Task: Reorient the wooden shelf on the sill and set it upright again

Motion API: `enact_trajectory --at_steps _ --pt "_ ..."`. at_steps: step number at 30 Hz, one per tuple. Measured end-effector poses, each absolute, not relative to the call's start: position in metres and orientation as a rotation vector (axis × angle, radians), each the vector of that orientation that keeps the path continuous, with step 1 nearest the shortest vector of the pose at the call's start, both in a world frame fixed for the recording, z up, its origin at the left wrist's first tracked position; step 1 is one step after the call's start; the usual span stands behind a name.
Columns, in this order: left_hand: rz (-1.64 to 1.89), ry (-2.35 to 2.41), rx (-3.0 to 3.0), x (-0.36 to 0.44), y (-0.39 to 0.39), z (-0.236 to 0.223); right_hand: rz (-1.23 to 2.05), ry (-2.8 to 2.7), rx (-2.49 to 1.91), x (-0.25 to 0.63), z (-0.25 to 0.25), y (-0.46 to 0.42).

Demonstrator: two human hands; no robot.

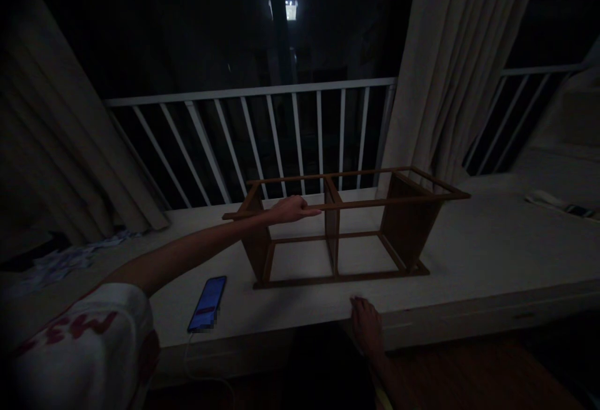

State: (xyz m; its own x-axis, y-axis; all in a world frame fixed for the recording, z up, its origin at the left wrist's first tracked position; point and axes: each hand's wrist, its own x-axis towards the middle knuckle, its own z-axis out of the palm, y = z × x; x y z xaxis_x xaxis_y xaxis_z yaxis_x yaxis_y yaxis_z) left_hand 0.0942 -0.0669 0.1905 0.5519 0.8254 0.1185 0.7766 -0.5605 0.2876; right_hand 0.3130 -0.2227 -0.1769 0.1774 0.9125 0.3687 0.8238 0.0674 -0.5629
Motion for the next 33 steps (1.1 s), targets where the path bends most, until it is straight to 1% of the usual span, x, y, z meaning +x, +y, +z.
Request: enact_trajectory --at_steps 4,8,11,16,23,28,33 --pt "0.398 1.397 2.584 0.095 -0.071 0.189 0.516 -1.320 -1.579 0.310 -0.157 -0.220" --pt "0.422 1.430 2.560 0.095 -0.072 0.188 1.055 -1.010 -1.387 0.296 -0.137 -0.218" --pt "0.428 1.426 2.553 0.091 -0.074 0.190 1.270 -0.945 -1.297 0.286 -0.127 -0.217" --pt "0.505 1.430 2.515 0.069 -0.081 0.198 1.610 -0.637 -1.087 0.268 -0.120 -0.209" --pt "0.625 1.538 2.420 0.024 -0.096 0.212 1.569 -0.642 -1.041 0.212 -0.109 -0.168" --pt "0.747 1.548 2.374 -0.004 -0.110 0.219 1.368 -0.682 -1.066 0.183 -0.108 -0.145" --pt "0.837 1.594 2.307 -0.030 -0.119 0.224 1.195 -0.810 -1.095 0.180 -0.105 -0.137"
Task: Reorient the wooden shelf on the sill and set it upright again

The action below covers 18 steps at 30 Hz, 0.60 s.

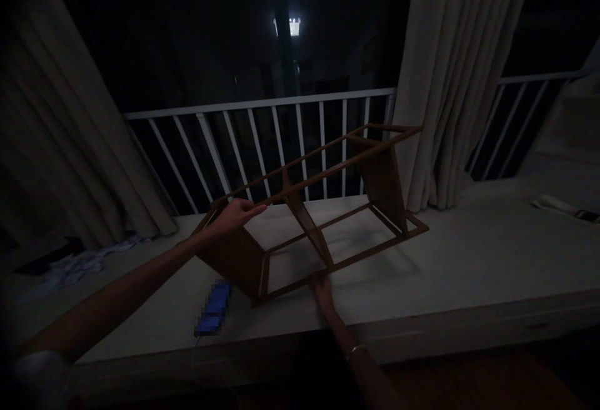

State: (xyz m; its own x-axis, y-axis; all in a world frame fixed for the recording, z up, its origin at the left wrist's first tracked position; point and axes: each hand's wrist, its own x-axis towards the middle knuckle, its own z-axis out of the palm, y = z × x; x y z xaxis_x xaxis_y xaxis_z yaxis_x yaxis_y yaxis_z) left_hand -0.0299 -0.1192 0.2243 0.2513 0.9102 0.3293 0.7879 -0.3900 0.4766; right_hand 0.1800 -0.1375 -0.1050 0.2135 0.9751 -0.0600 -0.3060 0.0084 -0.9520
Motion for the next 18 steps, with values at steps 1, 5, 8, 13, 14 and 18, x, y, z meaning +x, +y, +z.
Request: enact_trajectory --at_steps 1,5,8,13,14,18 --pt "0.859 1.593 2.298 -0.034 -0.121 0.225 1.169 -0.837 -1.100 0.182 -0.103 -0.137" --pt "0.960 1.557 2.263 -0.043 -0.128 0.225 1.079 -0.938 -1.128 0.197 -0.089 -0.135" --pt "1.045 1.509 2.235 -0.040 -0.132 0.224 1.019 -0.997 -1.156 0.219 -0.077 -0.134" --pt "1.194 1.411 2.132 -0.021 -0.131 0.216 0.926 -1.064 -1.200 0.273 -0.052 -0.136" --pt "1.238 1.379 2.103 -0.016 -0.129 0.213 0.912 -1.070 -1.208 0.285 -0.047 -0.135" --pt "1.412 1.246 1.986 0.007 -0.119 0.194 0.799 -1.151 -1.289 0.335 -0.024 -0.133"
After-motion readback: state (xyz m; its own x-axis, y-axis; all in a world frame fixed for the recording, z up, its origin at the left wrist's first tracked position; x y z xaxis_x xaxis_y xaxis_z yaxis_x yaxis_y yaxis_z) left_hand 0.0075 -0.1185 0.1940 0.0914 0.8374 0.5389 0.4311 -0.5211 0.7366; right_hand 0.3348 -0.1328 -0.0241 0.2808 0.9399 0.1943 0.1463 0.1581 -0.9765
